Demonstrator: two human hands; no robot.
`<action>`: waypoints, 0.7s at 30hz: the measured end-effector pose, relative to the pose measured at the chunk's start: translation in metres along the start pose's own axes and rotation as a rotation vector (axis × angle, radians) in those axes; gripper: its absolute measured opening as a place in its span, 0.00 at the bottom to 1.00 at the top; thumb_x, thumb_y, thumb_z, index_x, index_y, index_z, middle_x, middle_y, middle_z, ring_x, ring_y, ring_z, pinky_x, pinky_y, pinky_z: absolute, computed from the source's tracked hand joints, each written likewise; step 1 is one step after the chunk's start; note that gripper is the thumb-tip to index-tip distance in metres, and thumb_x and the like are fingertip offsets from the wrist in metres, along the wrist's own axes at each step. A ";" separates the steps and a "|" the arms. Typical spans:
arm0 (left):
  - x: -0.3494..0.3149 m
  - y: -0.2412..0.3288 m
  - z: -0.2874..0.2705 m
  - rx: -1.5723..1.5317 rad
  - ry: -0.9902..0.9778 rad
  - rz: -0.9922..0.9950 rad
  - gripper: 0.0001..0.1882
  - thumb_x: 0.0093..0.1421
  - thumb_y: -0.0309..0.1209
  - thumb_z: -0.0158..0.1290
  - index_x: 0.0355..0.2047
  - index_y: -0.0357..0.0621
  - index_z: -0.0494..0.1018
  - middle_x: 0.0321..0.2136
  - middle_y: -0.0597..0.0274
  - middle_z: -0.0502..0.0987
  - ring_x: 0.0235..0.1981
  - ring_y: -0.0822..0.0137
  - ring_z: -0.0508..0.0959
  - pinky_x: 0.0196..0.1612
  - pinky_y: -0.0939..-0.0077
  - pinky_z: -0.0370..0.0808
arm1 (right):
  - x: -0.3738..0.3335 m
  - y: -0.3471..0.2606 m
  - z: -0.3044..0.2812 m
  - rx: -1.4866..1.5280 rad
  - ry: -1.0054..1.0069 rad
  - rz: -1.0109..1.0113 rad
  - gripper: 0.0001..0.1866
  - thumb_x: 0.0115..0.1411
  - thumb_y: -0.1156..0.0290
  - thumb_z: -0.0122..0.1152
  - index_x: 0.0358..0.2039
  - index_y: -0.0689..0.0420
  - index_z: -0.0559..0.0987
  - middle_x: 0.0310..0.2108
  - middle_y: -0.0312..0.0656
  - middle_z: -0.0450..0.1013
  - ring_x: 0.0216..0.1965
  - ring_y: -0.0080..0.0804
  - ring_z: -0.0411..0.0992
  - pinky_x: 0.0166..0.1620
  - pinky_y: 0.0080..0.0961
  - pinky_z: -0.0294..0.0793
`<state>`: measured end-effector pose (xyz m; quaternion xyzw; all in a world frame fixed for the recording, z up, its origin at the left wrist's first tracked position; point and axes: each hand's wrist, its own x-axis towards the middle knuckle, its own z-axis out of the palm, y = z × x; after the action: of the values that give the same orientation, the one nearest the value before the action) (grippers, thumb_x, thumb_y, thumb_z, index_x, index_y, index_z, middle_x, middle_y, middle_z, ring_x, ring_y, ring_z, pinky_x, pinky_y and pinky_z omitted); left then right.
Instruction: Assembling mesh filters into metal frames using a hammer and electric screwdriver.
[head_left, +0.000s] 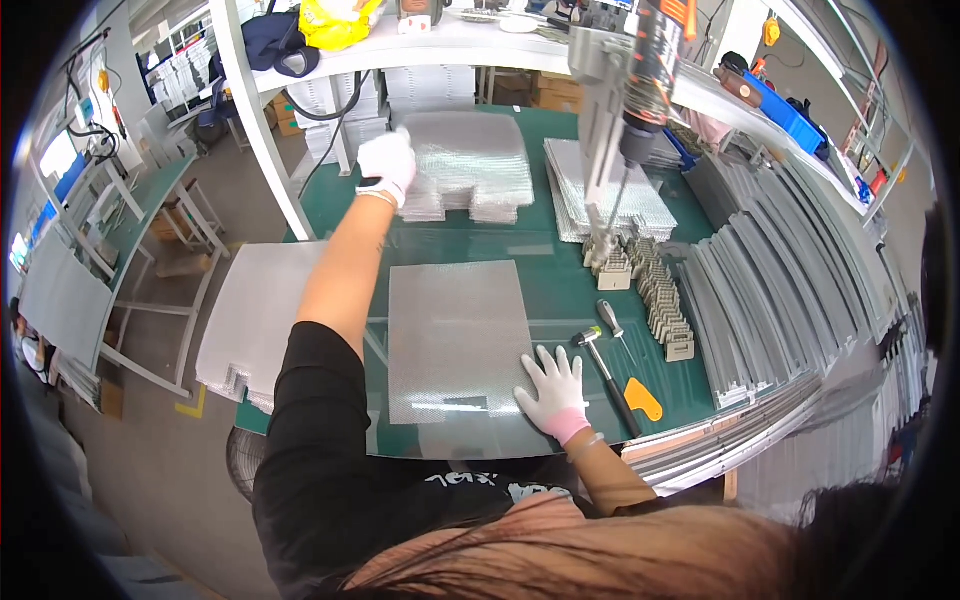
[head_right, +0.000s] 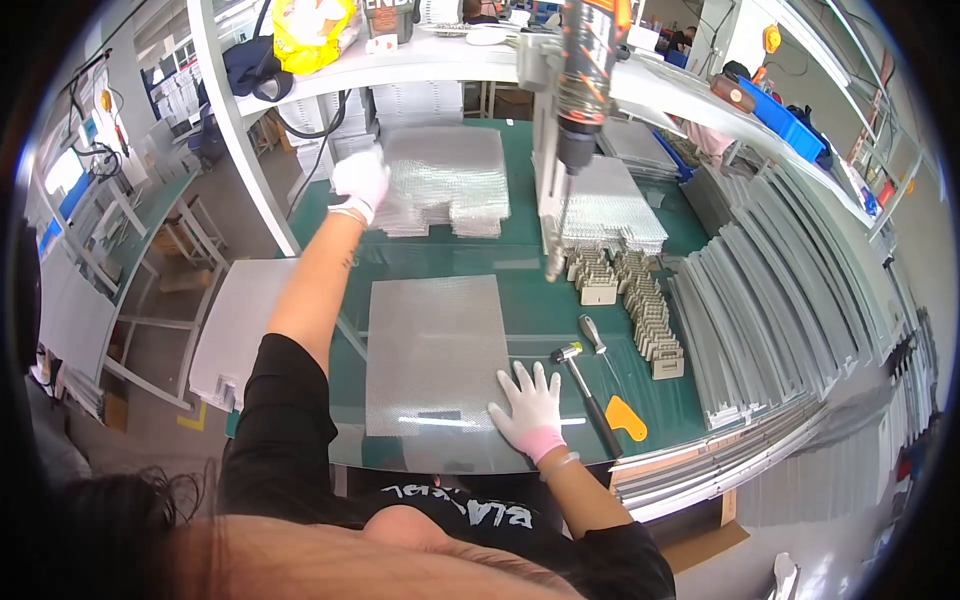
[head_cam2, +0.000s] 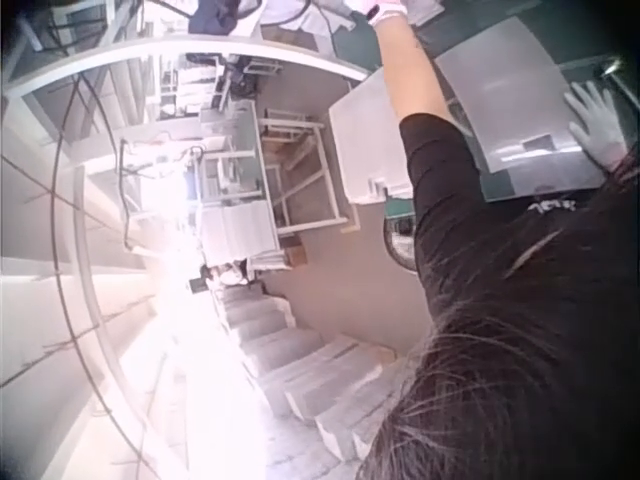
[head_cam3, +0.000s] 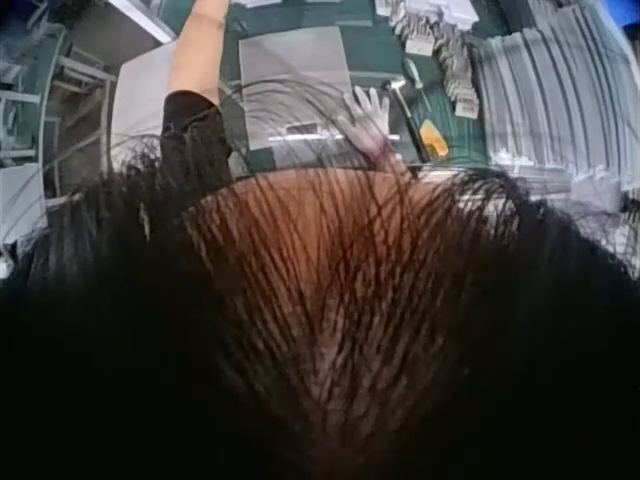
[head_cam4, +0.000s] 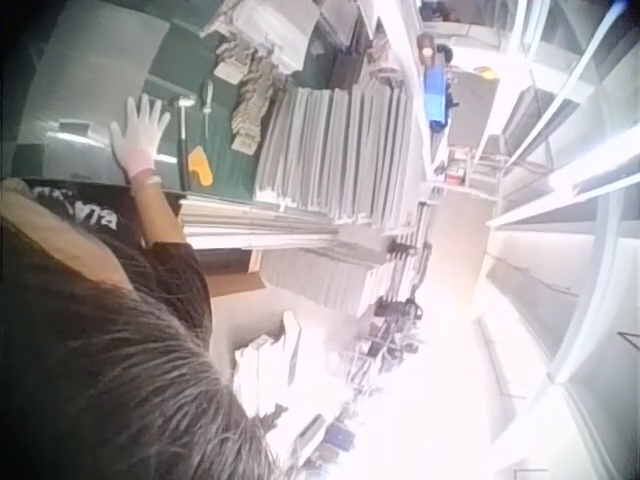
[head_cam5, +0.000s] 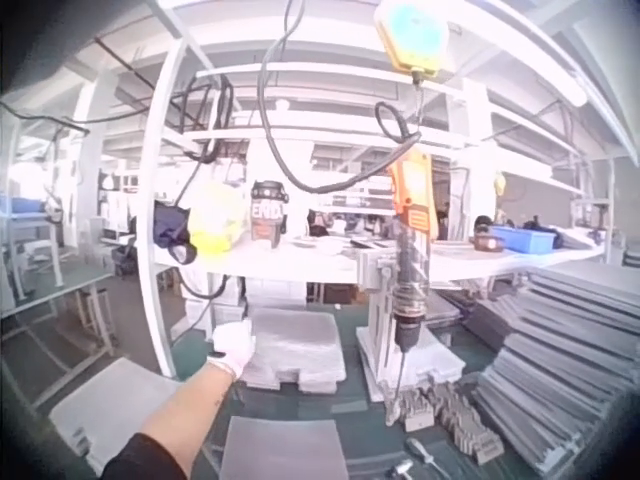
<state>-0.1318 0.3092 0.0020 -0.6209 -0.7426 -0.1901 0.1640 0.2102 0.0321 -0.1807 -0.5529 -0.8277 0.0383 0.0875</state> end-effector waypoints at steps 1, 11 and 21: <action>0.008 -0.018 0.004 -0.343 0.200 0.007 0.27 0.54 0.40 0.62 0.50 0.35 0.75 0.36 0.45 0.81 0.40 0.58 0.83 0.44 0.61 0.78 | 0.000 -0.002 -0.002 0.002 -0.004 -0.011 0.34 0.61 0.46 0.52 0.65 0.48 0.66 0.67 0.50 0.58 0.69 0.59 0.51 0.68 0.63 0.42; -0.031 -0.038 0.002 -2.426 -0.079 -0.155 0.22 0.64 0.24 0.55 0.57 0.37 0.66 0.40 0.59 0.74 0.37 0.67 0.75 0.40 0.75 0.75 | -0.004 0.003 -0.002 0.009 0.035 0.021 0.33 0.61 0.47 0.53 0.64 0.48 0.68 0.66 0.49 0.60 0.68 0.58 0.52 0.68 0.62 0.44; -0.310 -0.041 -0.057 -2.163 -0.023 -0.230 0.24 0.67 0.23 0.48 0.63 0.38 0.60 0.41 0.64 0.72 0.39 0.73 0.72 0.45 0.78 0.73 | -0.016 0.023 -0.007 1.056 0.538 0.089 0.30 0.62 0.58 0.56 0.62 0.57 0.69 0.59 0.50 0.67 0.66 0.56 0.56 0.68 0.60 0.48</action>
<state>-0.1176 0.0086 -0.1006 -0.3653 -0.2373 -0.7518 -0.4951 0.2383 0.0259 -0.1793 -0.4591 -0.6212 0.3072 0.5558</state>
